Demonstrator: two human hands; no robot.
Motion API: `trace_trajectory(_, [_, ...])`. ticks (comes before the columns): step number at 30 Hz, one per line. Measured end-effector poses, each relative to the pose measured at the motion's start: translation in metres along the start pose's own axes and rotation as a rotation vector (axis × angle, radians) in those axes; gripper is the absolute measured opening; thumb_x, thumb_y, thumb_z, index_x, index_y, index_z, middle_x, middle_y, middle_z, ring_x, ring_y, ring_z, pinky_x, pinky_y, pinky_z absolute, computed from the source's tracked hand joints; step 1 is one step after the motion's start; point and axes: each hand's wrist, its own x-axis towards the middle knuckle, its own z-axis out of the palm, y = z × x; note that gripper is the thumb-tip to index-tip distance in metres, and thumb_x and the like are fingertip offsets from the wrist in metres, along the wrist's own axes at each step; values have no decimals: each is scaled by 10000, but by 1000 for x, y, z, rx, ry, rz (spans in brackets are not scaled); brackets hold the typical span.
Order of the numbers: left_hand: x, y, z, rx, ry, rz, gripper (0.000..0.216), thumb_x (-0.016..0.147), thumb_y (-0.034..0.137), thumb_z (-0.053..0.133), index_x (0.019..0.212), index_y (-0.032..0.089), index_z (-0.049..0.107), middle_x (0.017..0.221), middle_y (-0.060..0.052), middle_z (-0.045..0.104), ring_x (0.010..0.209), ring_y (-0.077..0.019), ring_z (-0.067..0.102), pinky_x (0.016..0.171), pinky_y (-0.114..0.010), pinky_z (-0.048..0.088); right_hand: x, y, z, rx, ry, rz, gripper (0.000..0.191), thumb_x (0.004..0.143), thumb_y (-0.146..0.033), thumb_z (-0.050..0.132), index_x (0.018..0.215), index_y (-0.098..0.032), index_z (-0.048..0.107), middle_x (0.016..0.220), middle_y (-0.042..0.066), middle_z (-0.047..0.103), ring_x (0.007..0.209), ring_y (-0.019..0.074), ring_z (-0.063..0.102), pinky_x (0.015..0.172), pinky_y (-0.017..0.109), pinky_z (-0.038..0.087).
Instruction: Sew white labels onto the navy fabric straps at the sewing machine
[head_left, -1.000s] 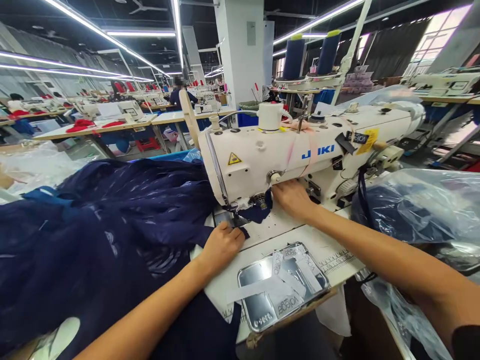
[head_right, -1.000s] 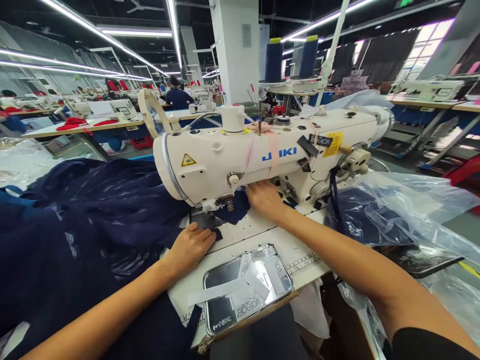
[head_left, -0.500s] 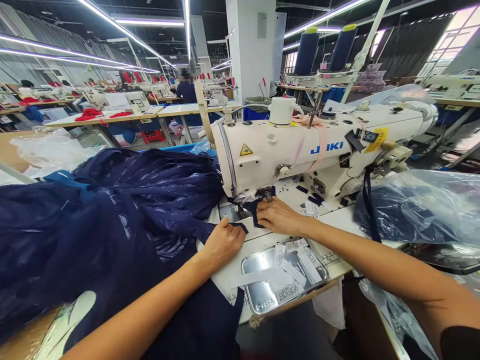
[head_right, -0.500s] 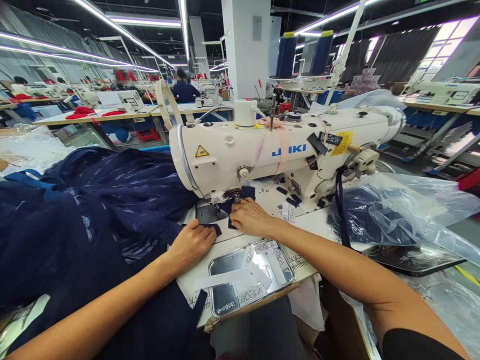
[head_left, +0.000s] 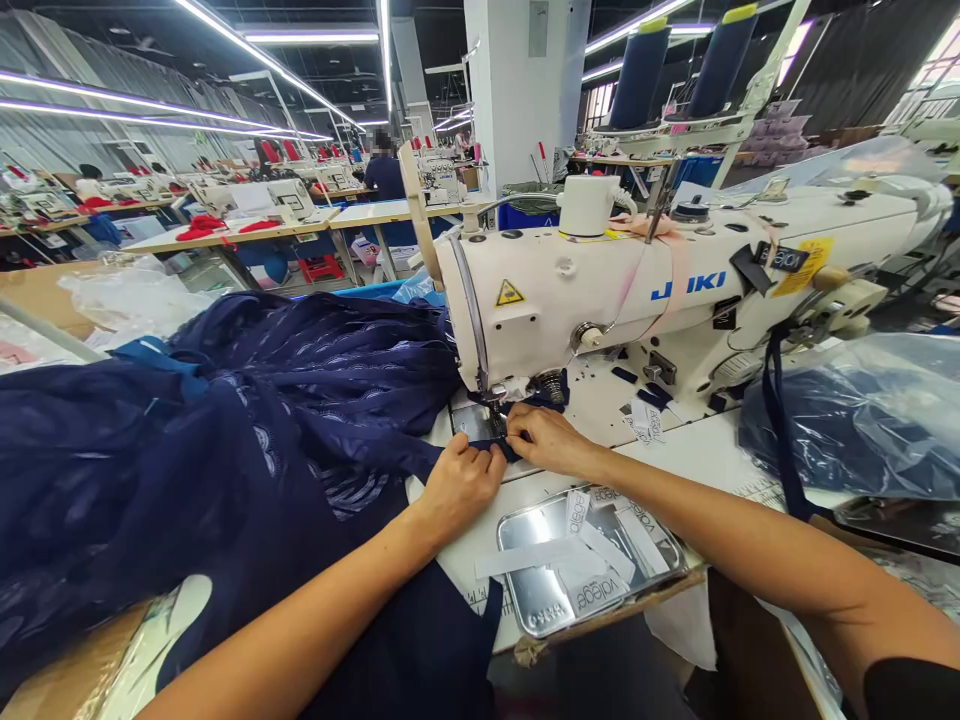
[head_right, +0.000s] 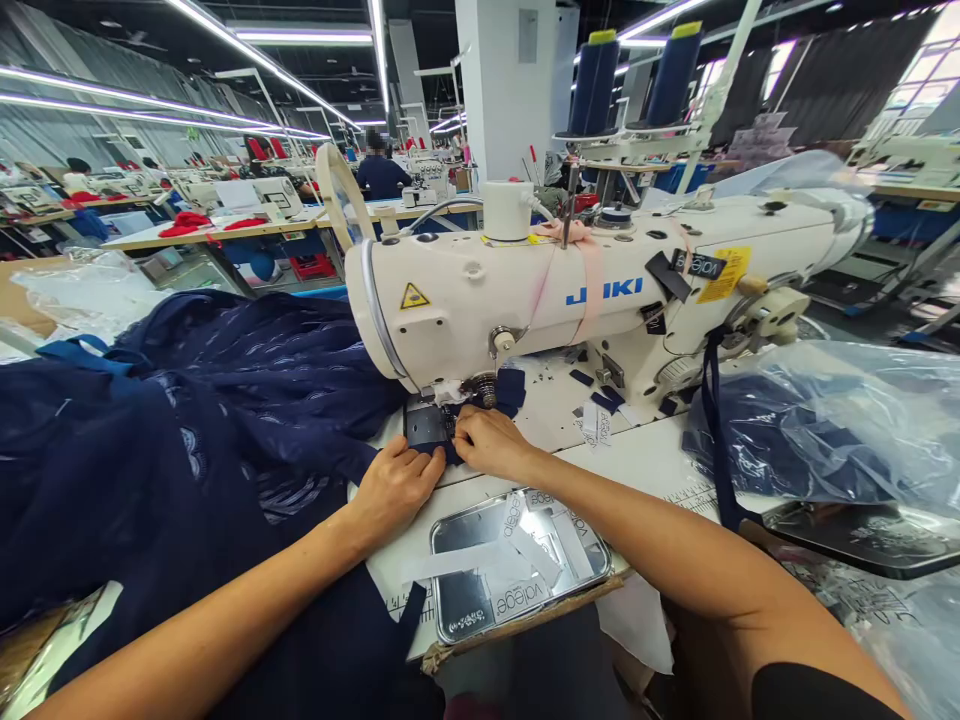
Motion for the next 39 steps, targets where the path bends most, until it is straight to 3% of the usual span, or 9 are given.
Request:
trace_trajectory(11, [2,3,-1,-67,-100,2,276,812,13,320,780,63,589,493,-18,537,432,-147,506,522,-290,344,-3,-4,0,-50,29,20,178,775,-98,496,615,-141,562,754,20,555,631,117,508,610,254,357])
trace_trajectory(18, [5,6,-1,-107,-203,-61,199,767,13,404,718,91,581,492,-15,547,442,-157,520,541,-299,347,-11,15,-4,164,-30,-172,161,787,-98,534,863,-170,655,925,39,588,852,145,554,789,295,428])
trace_trajectory(23, [7,8,-3,-152,-273,-86,189,767,27,417,703,95,581,511,-24,556,471,-156,530,557,-303,355,-24,1,-1,-212,-45,-262,214,791,-80,505,948,-141,637,974,83,573,872,203,511,754,348,447])
trace_trajectory(27, [3,-8,-17,-240,-311,-76,153,776,102,468,680,118,586,656,-62,616,628,-187,575,632,-340,381,-31,-17,2,-528,-65,-300,198,786,-49,473,921,-80,614,896,113,567,836,232,497,680,350,462])
trace_trajectory(30, [-8,-27,-26,-423,-324,-109,122,770,206,521,682,162,593,955,-74,642,927,-250,561,809,-437,368,-28,-17,-5,-600,-125,-386,214,787,-39,468,948,-79,602,925,119,571,844,226,501,678,330,471])
trace_trajectory(32, [-15,-35,-24,-580,-335,-123,120,783,194,508,707,184,601,1097,-41,615,1047,-234,524,901,-436,345,-24,-9,-11,-624,-159,-448,227,789,-31,464,963,-83,600,953,119,582,840,219,511,680,320,479])
trace_trajectory(36, [-18,-30,-9,-709,-315,-219,176,829,138,446,823,168,620,1091,-53,628,1004,-166,567,877,-298,422,-13,10,-17,-656,-130,-507,261,778,-4,464,984,-84,602,1020,126,603,875,220,547,737,339,498])
trace_trajectory(39, [-9,-19,-2,-633,-307,-267,179,832,123,448,818,152,623,1027,-62,653,909,-176,605,815,-301,456,-7,20,-16,-639,-73,-527,276,793,-22,458,1029,-71,592,1077,145,600,942,228,564,764,340,514])
